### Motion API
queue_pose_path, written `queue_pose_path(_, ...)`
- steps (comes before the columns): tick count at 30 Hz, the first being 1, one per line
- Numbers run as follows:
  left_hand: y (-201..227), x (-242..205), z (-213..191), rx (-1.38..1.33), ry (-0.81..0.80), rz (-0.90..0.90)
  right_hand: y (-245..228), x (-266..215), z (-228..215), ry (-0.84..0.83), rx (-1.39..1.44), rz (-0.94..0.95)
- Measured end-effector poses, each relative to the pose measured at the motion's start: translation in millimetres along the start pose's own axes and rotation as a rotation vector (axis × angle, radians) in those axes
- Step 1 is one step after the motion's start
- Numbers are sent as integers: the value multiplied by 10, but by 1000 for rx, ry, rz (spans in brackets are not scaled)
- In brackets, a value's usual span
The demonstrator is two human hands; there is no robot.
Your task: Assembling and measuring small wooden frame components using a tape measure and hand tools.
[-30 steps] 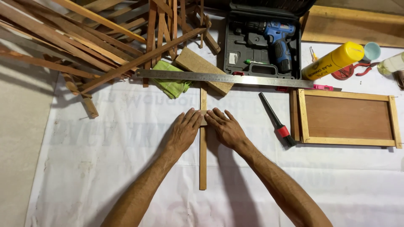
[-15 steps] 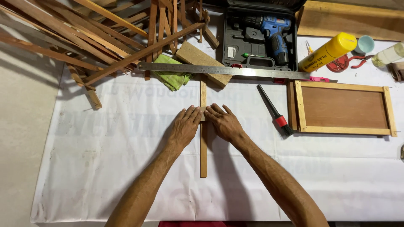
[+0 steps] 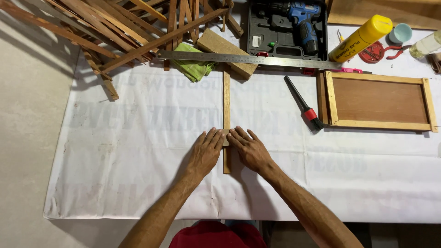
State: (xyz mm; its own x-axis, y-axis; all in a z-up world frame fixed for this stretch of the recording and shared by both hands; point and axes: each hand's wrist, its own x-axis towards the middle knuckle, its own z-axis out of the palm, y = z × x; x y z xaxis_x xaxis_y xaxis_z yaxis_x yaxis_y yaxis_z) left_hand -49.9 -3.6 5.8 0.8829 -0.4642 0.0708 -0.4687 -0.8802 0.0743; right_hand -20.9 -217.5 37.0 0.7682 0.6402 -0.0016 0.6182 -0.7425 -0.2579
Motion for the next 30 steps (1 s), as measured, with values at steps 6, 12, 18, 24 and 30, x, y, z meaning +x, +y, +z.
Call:
queue_pose_path(6,-119,109,90,6,-7,19,118,69,76,-22,-13,13)
queue_pose_path(12,-387,596,-48,82,-71,48,471,483,21,-50,13,21)
queue_pose_path(18,-634,1103,62,-12,-13,-9,840,954,-86,-67,3,10)
queue_pose_path(24,-766,1400,65,-44,-20,-37,1030,1263,-185,-121,-63,9)
queue_pose_path(30,-673,1260,76,-73,-17,-40,1006,1145,-27,-87,-88,-34)
